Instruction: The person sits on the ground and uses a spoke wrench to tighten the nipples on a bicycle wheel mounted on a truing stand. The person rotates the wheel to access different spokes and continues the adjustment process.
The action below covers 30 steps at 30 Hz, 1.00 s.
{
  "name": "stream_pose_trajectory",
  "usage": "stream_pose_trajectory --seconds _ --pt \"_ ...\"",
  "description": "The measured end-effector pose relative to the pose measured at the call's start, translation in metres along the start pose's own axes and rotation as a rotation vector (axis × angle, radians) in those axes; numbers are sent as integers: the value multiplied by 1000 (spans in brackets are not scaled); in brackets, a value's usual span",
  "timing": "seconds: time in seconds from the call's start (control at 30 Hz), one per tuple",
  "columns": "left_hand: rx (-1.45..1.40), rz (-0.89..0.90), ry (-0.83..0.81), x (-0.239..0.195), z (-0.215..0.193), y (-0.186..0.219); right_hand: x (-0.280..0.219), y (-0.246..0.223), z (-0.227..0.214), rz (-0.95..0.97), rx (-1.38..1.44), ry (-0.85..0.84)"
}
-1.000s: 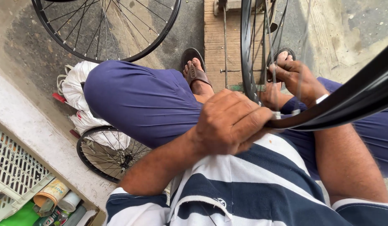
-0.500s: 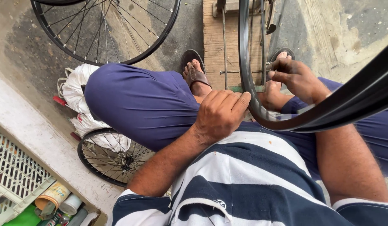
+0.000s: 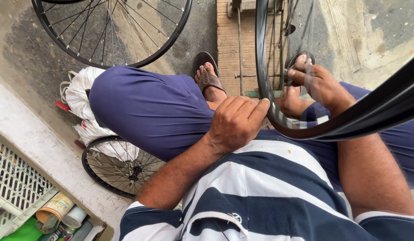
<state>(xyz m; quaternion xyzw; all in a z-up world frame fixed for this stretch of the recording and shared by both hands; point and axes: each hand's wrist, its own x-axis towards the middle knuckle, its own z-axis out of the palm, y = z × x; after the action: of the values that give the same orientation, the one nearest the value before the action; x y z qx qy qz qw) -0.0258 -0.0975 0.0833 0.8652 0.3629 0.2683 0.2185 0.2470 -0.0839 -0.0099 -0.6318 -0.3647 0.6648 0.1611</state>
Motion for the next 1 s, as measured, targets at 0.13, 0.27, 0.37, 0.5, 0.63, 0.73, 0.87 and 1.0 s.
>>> stream_pose_trajectory --seconds 0.13,0.27,0.37,0.5,0.63,0.73,0.87,1.0 --pt "4 7 5 -1 -1 0 2 2 -5 83 -112 26" --pt "-17 19 -4 -1 0 0 7 11 -3 -31 -24 46" --pt "-8 19 -26 0 1 -1 11 12 -3 -112 -53 77" --pt "-53 -15 -109 9 -5 -4 14 8 -7 -120 -231 175" --pt "-89 -228 -444 21 -8 -34 1 -6 -8 -314 -108 215" --pt "-347 -331 22 33 8 -76 -16 -21 -1 -360 58 98" --pt "-642 -478 -13 61 51 -98 -24 -43 24 -422 109 -10" --pt "-796 -525 -165 50 73 -94 -34 -48 34 -369 156 -56"
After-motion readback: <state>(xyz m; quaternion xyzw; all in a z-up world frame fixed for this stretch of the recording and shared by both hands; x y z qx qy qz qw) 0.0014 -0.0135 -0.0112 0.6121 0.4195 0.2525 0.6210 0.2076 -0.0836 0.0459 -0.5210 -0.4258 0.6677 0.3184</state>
